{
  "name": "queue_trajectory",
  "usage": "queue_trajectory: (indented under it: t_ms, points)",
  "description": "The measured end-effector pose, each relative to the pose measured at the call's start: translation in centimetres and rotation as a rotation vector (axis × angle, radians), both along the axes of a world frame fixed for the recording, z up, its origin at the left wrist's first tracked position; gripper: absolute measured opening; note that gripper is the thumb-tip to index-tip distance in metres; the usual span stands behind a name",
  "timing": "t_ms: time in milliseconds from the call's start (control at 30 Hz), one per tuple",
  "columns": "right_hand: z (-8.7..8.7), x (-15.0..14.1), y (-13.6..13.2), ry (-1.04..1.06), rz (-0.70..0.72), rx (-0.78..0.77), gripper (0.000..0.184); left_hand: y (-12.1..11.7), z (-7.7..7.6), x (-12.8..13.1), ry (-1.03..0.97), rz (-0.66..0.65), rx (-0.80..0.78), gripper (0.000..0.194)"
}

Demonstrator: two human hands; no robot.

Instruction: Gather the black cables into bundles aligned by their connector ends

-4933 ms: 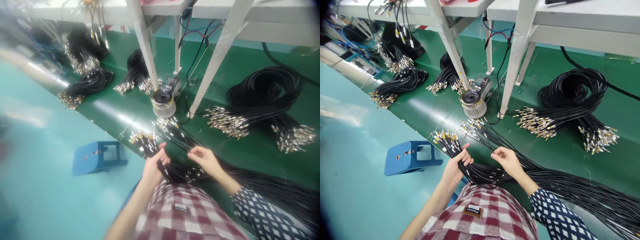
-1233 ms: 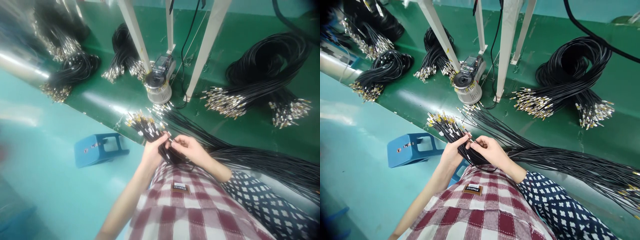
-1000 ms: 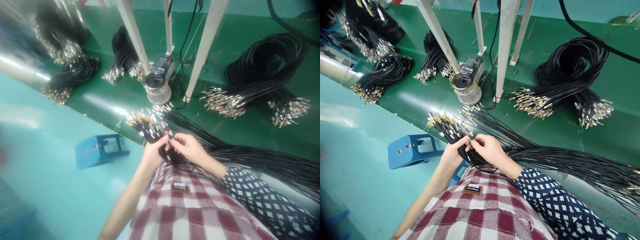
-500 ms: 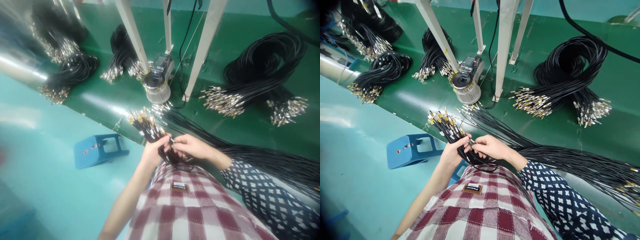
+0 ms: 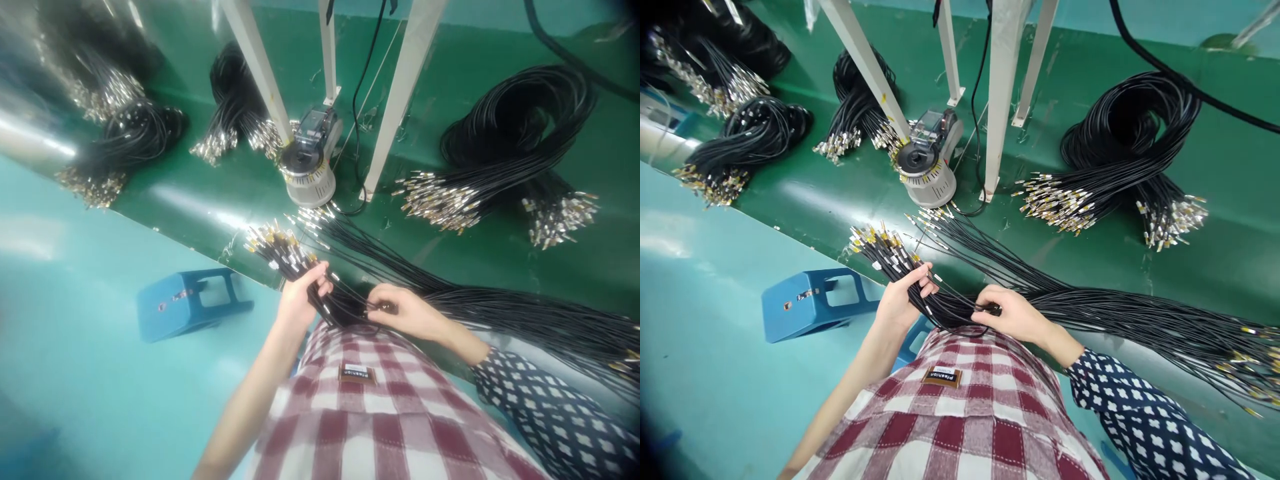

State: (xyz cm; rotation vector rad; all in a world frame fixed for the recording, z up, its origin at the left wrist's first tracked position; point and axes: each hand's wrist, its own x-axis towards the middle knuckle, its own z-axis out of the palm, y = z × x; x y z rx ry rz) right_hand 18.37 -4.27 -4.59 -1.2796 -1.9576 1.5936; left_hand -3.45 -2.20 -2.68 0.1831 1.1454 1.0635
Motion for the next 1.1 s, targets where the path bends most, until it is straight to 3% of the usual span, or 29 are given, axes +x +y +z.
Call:
queue_trajectory:
  t_ms: [200,333,467,667,767,867,967,1100]
  points:
    - [2.7,-5.2,3.4,0.032,-0.116,0.145,0.028,-0.2,0.2,0.2,-0.011,-0.037,0.039,0.018]
    - [3.7,-7.3,5.2,-0.068,-0.154,0.112,0.035,-0.3,0.3,0.3,-0.034,-0.023,0.066,0.023]
    - [3.3,-6.9,5.0,0.019,-0.130,-0.043,0.040,-0.4,0.3,0.2,-0.044,-0.006,0.047,0.020]
    - [1.6,-3.6,1.7,0.003,0.001,-0.159,0.035,-0.1,-0.1,0.0,-0.068,0.023,-0.001,0.024]
    - [1.3,-3.4,1.9,0.073,-0.187,-0.131,0.035,0.2,-0.2,-0.2,-0.099,0.009,0.027,0.029]
    - [2.2,-5.1,4.0,0.166,-0.358,-0.103,0.035,0.1,-0.3,-0.3,-0.100,-0.013,0.043,0.034]
    - [3.7,-7.6,5.6,0.171,-0.316,-0.094,0.034,-0.1,-0.5,-0.3,-0.116,-0.012,0.073,0.036]
    - [5.1,-9.8,5.6,-0.083,-0.139,-0.030,0.034,-0.2,-0.5,-0.2,-0.096,0.064,0.033,0.042]
